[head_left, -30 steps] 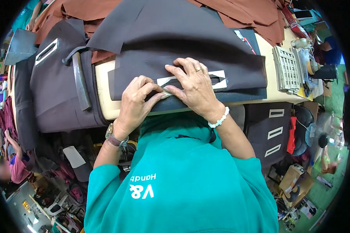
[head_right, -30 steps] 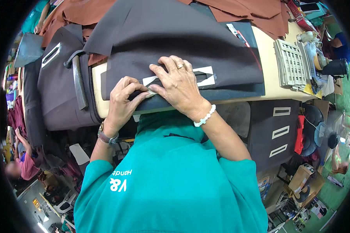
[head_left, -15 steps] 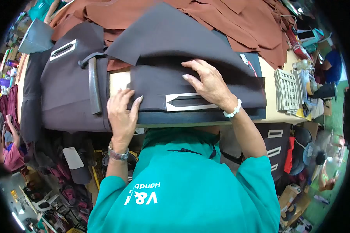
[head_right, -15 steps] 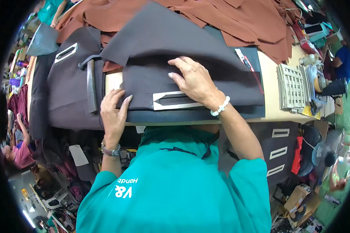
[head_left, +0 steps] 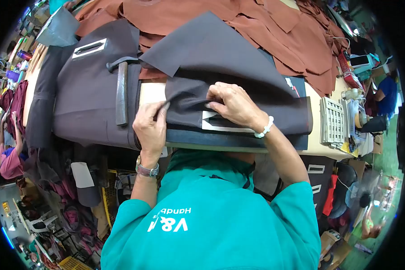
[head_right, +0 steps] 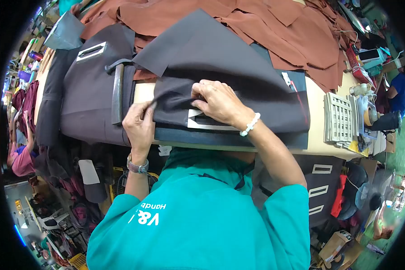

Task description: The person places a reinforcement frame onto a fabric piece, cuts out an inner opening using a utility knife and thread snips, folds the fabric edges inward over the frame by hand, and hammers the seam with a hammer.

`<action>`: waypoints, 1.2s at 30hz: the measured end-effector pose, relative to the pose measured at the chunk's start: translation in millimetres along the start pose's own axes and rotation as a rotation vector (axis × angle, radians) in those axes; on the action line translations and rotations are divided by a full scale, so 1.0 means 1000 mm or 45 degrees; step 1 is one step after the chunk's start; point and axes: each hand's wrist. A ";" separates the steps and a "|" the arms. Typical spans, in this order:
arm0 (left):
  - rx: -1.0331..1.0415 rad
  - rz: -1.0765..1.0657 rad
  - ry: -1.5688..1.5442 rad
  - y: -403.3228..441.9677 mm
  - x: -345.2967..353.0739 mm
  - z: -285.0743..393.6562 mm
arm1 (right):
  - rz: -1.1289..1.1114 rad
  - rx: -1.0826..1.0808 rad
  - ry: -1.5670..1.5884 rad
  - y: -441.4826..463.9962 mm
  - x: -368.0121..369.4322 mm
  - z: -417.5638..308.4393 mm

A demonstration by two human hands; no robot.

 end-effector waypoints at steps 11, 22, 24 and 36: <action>0.450 0.457 0.100 0.196 -0.064 0.005 | 0.182 -0.182 -0.574 0.001 -0.093 0.045; 0.497 0.957 0.603 0.097 -0.302 -0.063 | 0.799 -0.504 -0.720 0.081 -0.049 -0.100; 0.414 0.904 0.963 0.026 -0.322 -0.095 | 0.651 -1.111 -0.363 0.098 0.028 -0.117; -1.300 0.483 1.111 -0.244 -0.493 -0.152 | -1.635 -1.051 1.120 0.015 0.171 -0.217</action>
Point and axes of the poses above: each hand's wrist, its own y-axis towards the middle knuckle, its own x-axis out of the palm, z = x × y, and after that the axes turned 5 degrees about -z, right-handed
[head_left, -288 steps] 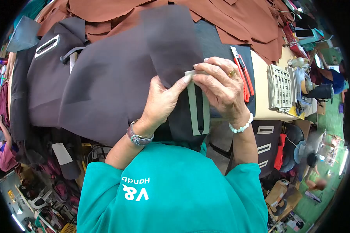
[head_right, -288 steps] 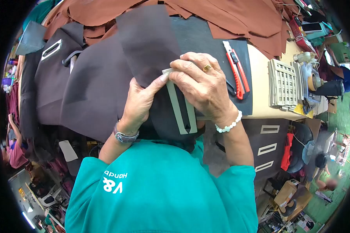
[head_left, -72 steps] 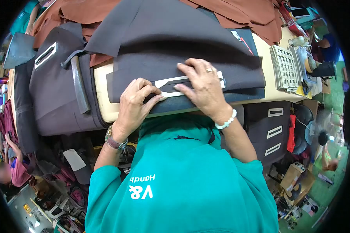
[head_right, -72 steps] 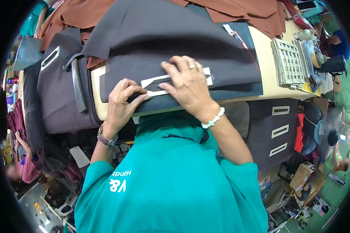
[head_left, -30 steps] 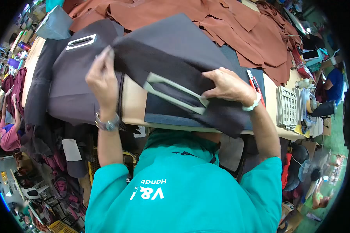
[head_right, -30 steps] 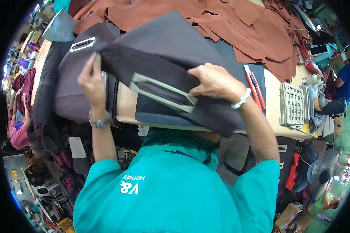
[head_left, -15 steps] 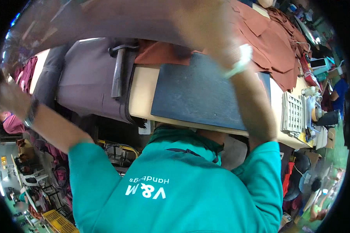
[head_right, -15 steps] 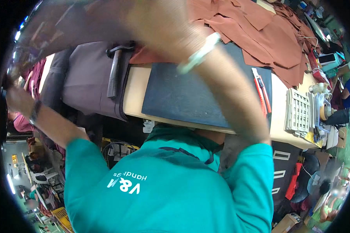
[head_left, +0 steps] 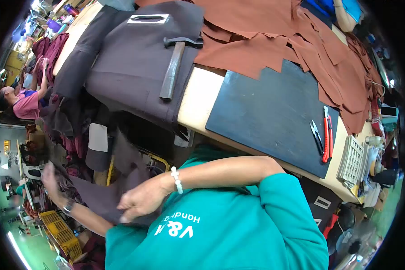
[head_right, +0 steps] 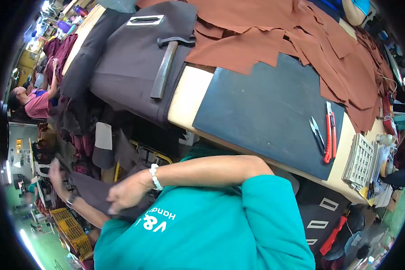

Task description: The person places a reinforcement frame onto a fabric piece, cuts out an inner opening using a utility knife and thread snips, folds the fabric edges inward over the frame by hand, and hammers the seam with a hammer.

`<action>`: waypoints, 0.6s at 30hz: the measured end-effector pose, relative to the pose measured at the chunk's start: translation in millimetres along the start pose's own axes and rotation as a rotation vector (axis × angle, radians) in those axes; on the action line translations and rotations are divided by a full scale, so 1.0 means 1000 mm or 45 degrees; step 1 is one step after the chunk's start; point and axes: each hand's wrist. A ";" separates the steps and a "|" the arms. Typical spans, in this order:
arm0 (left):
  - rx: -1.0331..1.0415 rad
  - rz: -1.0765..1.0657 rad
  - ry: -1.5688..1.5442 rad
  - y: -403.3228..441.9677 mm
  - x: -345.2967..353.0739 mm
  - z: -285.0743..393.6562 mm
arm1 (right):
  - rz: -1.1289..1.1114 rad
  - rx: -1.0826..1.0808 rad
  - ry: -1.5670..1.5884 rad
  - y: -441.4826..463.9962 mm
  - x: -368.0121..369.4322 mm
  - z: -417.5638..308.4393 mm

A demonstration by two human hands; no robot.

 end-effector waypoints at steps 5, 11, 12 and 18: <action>0.464 0.380 -0.518 0.075 -0.040 0.204 | 0.776 -0.260 -0.101 -0.042 -0.061 -0.060; 1.026 0.264 -0.296 0.193 0.069 0.371 | 1.677 0.049 -0.680 -0.136 -0.156 -0.047; 0.972 0.168 -0.360 0.200 0.089 0.396 | 1.757 0.116 -0.544 -0.149 -0.169 -0.045; 0.725 0.215 -0.453 0.192 0.166 0.508 | 2.097 0.405 -0.667 -0.202 -0.248 -0.029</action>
Point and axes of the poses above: each hand's wrist, its own y-axis towards the middle knuckle, its own x-axis out of the palm, z = x × y, and after that the axes turned 5 degrees about -z, right-handed
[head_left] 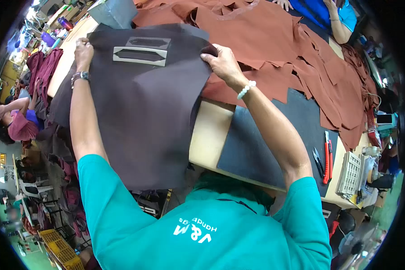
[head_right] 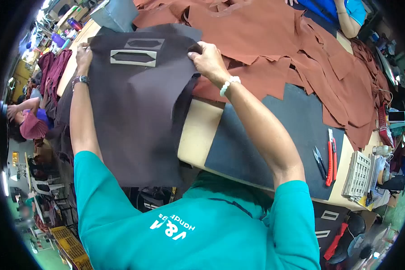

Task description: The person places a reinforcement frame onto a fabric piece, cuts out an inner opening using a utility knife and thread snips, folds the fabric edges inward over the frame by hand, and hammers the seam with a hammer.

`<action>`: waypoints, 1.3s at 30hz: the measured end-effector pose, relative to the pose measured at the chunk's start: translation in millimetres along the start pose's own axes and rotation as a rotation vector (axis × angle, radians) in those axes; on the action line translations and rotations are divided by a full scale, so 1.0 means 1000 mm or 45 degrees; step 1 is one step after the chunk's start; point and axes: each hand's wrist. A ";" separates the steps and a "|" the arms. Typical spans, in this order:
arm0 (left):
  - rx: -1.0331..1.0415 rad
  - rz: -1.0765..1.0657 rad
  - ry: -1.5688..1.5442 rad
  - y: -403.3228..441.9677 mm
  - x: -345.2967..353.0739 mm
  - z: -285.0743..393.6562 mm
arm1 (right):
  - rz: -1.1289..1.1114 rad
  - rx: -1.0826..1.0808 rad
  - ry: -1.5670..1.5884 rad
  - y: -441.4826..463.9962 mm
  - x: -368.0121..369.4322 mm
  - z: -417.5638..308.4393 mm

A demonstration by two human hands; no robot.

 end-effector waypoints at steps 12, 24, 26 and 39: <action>0.075 -0.371 0.354 0.016 0.089 0.049 | 0.367 0.053 -0.624 0.066 0.017 0.007; -0.059 -0.342 0.515 -0.011 0.071 0.036 | 0.296 0.071 -0.596 0.064 0.024 0.002; 0.016 -0.253 0.547 -0.017 0.071 0.043 | 0.306 0.112 -0.621 0.068 0.023 0.003; 0.183 -0.525 0.091 -0.110 0.101 0.092 | 0.429 -0.324 -0.766 0.019 -0.010 0.016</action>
Point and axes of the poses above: each hand's wrist, its own y-axis towards the middle knuckle, its own x-axis out of the palm, z = x × y, and after that the axes turned 5 degrees about -z, right-handed
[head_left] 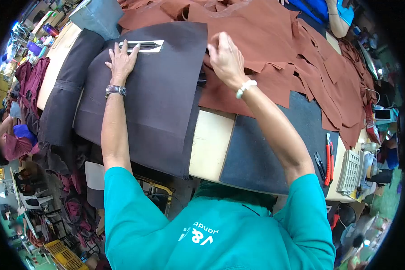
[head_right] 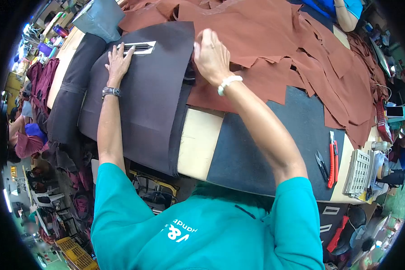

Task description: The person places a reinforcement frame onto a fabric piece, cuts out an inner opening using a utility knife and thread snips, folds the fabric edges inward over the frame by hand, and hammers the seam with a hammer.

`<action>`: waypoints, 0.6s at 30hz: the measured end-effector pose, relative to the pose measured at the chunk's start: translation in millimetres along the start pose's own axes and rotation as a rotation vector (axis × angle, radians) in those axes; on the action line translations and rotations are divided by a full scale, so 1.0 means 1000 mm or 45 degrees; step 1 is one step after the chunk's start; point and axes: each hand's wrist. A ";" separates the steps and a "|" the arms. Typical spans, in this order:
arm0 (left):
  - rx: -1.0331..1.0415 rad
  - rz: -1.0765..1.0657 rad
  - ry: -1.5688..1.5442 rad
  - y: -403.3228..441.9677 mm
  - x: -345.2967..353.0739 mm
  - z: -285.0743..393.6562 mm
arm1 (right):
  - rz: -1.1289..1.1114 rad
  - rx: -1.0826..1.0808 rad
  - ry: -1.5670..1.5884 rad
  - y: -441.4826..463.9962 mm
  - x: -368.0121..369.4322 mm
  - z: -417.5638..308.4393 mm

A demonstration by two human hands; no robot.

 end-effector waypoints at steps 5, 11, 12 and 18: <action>0.013 0.107 0.075 0.004 0.006 0.014 | -0.491 -0.475 -0.127 -0.051 -0.005 -0.014; 0.083 -0.030 0.012 -0.022 0.010 0.063 | -0.431 -1.199 -0.642 -0.072 0.036 -0.043; 0.098 0.014 0.037 -0.021 0.016 0.061 | -0.143 -1.268 -0.543 -0.072 0.040 -0.041; 0.079 -0.032 -0.002 -0.029 0.005 0.068 | -0.635 -0.951 -0.713 -0.087 0.009 -0.037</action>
Point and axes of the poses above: each hand's wrist, its own y-axis towards the middle knuckle, its own x-axis out of the palm, z = x × y, and after that the axes turned 5 degrees about -z, right-handed
